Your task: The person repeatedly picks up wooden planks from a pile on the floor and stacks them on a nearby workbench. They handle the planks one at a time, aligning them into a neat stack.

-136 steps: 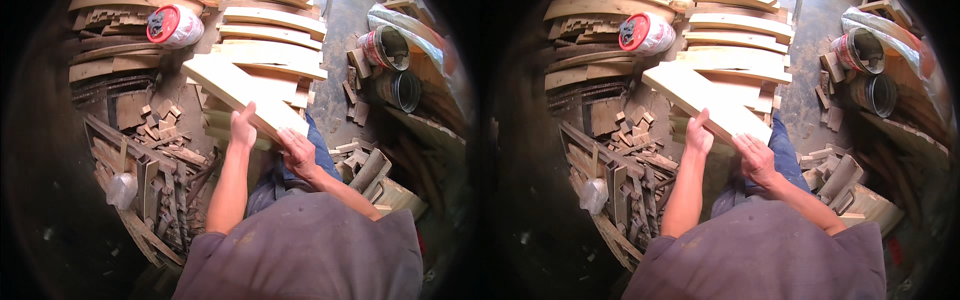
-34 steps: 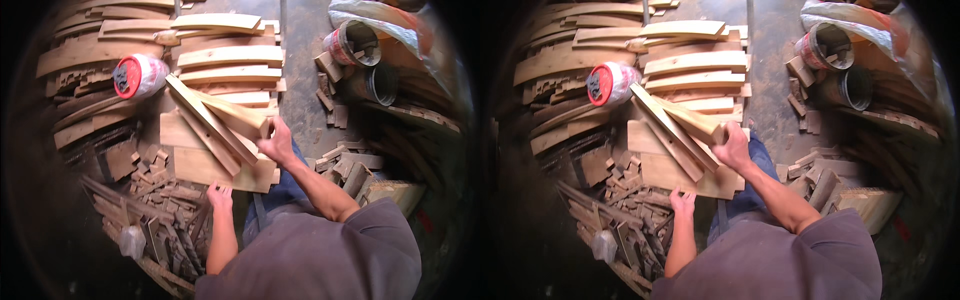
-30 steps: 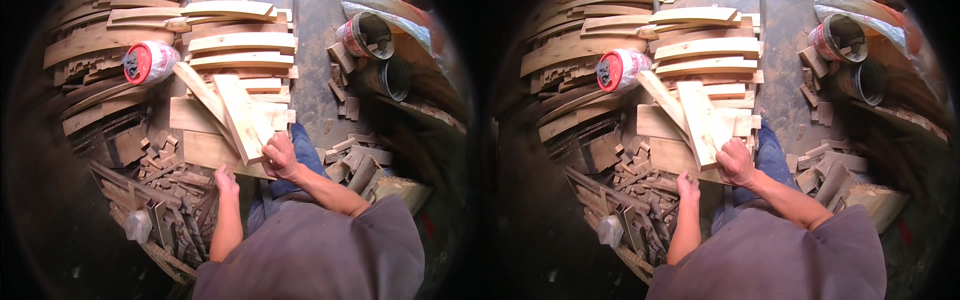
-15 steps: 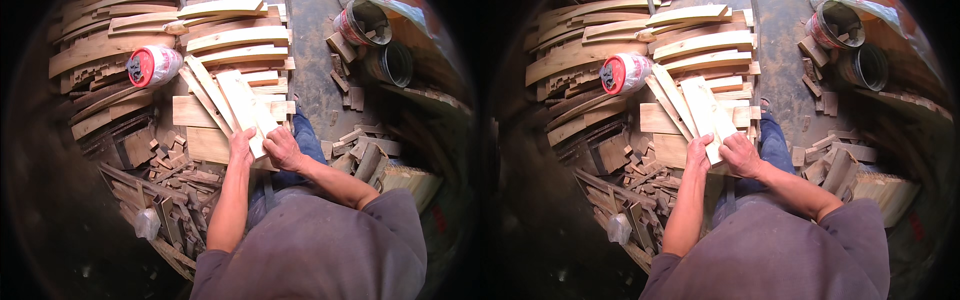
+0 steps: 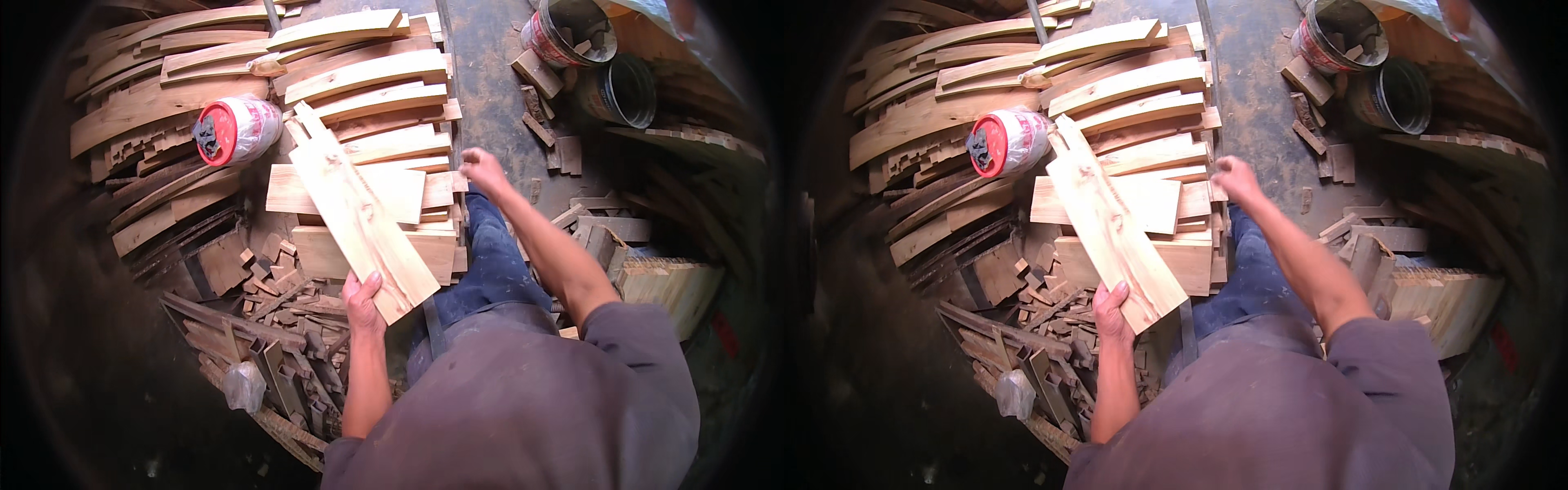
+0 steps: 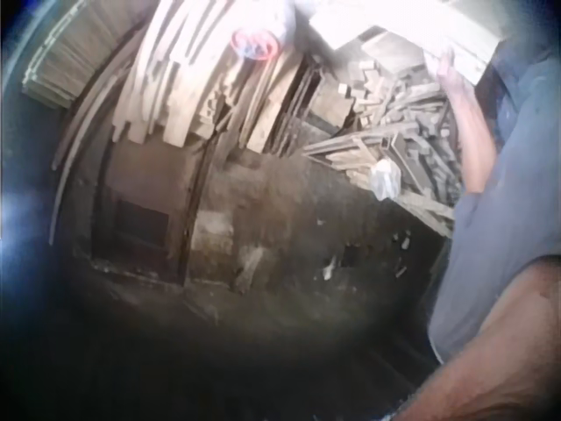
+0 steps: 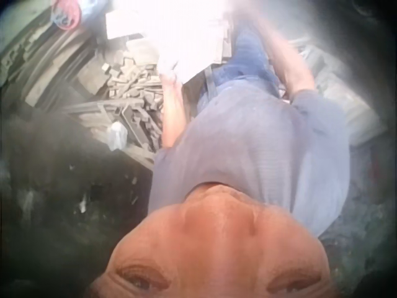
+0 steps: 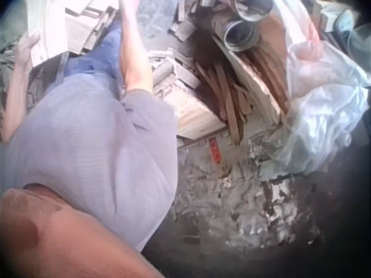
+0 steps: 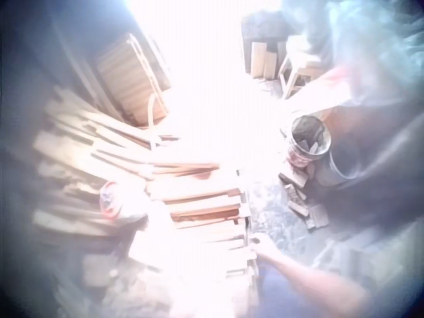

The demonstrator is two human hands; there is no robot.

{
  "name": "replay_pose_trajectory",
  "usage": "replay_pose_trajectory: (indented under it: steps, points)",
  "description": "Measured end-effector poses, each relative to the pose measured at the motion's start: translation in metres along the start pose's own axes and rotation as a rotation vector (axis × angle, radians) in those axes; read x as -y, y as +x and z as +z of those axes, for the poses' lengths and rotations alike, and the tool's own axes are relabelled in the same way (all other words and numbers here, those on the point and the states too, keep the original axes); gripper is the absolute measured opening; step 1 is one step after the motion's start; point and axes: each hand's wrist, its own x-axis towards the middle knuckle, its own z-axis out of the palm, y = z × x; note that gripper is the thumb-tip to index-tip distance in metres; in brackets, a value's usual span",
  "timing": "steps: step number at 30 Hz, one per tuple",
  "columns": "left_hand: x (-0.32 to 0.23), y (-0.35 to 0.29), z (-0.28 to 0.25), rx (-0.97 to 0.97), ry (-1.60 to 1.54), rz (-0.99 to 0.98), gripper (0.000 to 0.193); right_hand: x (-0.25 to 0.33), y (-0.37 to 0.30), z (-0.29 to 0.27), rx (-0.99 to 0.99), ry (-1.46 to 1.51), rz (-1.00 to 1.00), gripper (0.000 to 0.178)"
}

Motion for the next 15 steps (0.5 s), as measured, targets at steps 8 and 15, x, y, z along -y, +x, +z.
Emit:
replay_pose_trajectory:
  steps: [8, 15]
  points:
    - [0.010, 0.009, -0.021, -0.111, -0.272, 0.057, 0.060, 0.036, 0.128, -0.009, -0.154, 0.037, -0.057, 0.071]
    - [0.045, 0.036, -0.028, -0.277, -0.412, -0.053, 0.057, 0.049, 0.180, 0.023, -0.125, 0.373, 0.013, 0.056]
